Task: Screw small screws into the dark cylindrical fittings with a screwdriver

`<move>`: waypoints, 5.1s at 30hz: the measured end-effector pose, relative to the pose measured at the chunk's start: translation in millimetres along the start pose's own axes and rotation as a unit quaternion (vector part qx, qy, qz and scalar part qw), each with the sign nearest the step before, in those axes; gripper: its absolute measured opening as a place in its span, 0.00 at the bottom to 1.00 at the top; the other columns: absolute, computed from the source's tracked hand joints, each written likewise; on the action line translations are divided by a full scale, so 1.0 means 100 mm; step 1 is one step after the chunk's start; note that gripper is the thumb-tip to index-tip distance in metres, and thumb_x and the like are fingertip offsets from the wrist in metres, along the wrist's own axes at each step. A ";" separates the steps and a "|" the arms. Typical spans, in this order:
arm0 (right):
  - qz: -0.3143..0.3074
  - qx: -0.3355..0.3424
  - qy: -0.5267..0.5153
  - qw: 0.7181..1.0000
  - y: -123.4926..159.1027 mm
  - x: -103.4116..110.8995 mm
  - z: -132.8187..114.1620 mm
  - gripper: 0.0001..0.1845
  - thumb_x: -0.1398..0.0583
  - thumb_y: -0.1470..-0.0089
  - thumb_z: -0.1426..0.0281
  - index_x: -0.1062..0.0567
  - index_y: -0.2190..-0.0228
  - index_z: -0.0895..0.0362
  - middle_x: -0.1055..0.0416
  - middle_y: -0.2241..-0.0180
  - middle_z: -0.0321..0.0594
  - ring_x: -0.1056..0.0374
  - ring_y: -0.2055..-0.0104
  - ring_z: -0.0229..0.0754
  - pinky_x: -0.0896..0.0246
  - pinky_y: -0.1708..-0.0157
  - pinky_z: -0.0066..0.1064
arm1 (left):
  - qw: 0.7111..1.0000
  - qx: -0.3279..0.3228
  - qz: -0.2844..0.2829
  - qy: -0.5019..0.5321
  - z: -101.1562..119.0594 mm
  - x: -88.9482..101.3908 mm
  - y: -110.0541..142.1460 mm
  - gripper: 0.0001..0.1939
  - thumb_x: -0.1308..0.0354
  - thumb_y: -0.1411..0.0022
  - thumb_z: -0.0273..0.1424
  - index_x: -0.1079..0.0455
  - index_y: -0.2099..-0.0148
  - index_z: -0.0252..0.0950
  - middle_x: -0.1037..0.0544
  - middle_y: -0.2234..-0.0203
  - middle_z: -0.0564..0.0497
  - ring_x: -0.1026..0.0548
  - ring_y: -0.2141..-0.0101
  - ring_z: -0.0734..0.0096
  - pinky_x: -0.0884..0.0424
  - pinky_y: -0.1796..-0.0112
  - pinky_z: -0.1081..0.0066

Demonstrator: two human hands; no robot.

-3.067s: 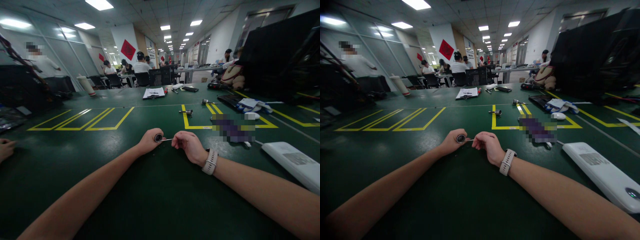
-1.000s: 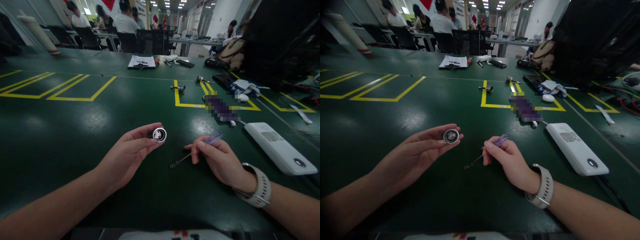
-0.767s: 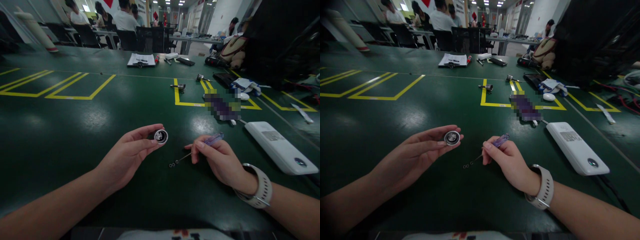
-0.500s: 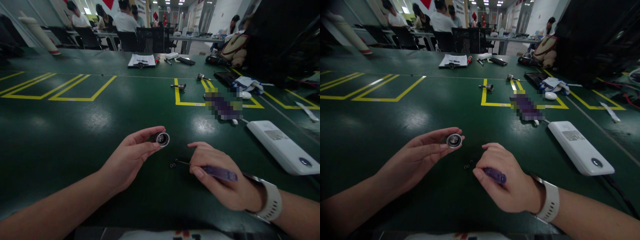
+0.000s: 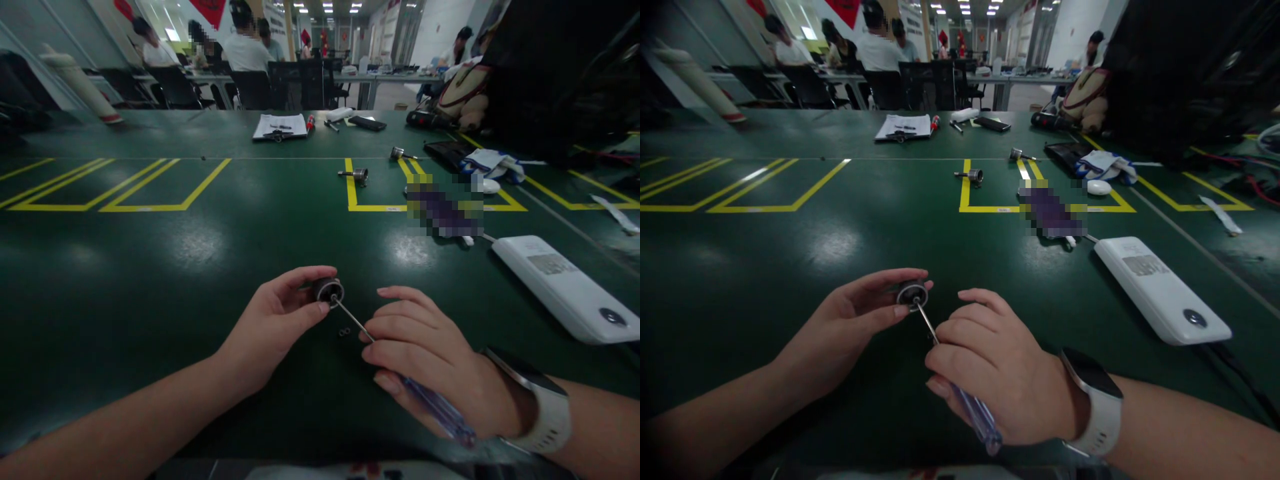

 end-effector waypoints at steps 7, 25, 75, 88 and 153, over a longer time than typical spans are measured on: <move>-0.025 -0.012 -0.001 1.000 -0.02 -0.06 0.01 0.06 0.45 0.46 0.74 0.29 0.66 0.60 0.26 0.67 0.40 0.32 0.63 0.38 0.45 0.48 0.42 | 0.999 -0.044 -0.007 -0.027 0.04 -0.03 0.03 0.17 0.39 0.51 0.24 0.29 0.57 0.38 0.22 0.60 0.51 0.25 0.59 0.69 0.30 0.57 0.72; 0.002 0.009 0.039 0.999 -0.04 -0.05 -0.10 0.06 0.46 0.45 0.75 0.29 0.67 0.61 0.25 0.70 0.40 0.31 0.65 0.39 0.45 0.48 0.43 | 0.996 -0.066 0.034 -0.051 0.08 -0.03 0.01 0.11 0.40 0.52 0.24 0.26 0.63 0.35 0.21 0.62 0.50 0.23 0.62 0.66 0.28 0.59 0.70; 0.101 -0.374 -0.444 0.808 0.24 -0.23 0.77 0.12 0.44 0.44 0.65 0.30 0.75 0.59 0.32 0.80 0.34 0.34 0.76 0.35 0.34 0.66 0.32 | 0.999 -0.021 0.015 0.042 0.05 0.09 -0.09 0.20 0.35 0.54 0.25 0.30 0.56 0.35 0.23 0.60 0.47 0.26 0.57 0.64 0.32 0.53 0.64; 0.013 -0.177 -0.137 0.975 0.00 -0.02 0.25 0.07 0.47 0.47 0.76 0.31 0.73 0.59 0.32 0.77 0.35 0.35 0.72 0.36 0.42 0.49 0.43 | 0.998 -0.026 0.006 0.059 0.05 0.05 -0.09 0.17 0.36 0.51 0.27 0.30 0.56 0.35 0.24 0.59 0.48 0.27 0.56 0.64 0.34 0.51 0.63; 0.009 -0.032 0.029 0.999 -0.06 -0.05 -0.05 0.06 0.45 0.45 0.77 0.28 0.67 0.63 0.27 0.70 0.42 0.32 0.65 0.39 0.41 0.48 0.42 | 0.989 -0.081 0.033 -0.120 0.06 -0.02 -0.03 0.13 0.41 0.51 0.26 0.26 0.59 0.35 0.20 0.65 0.49 0.23 0.63 0.65 0.28 0.59 0.67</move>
Point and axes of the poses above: each hand's wrist, its own y-axis away from the middle knuckle, its own x-axis out of the back of the hand, z = x × y, the point moved 8 cm from there along -y, towards the middle knuckle
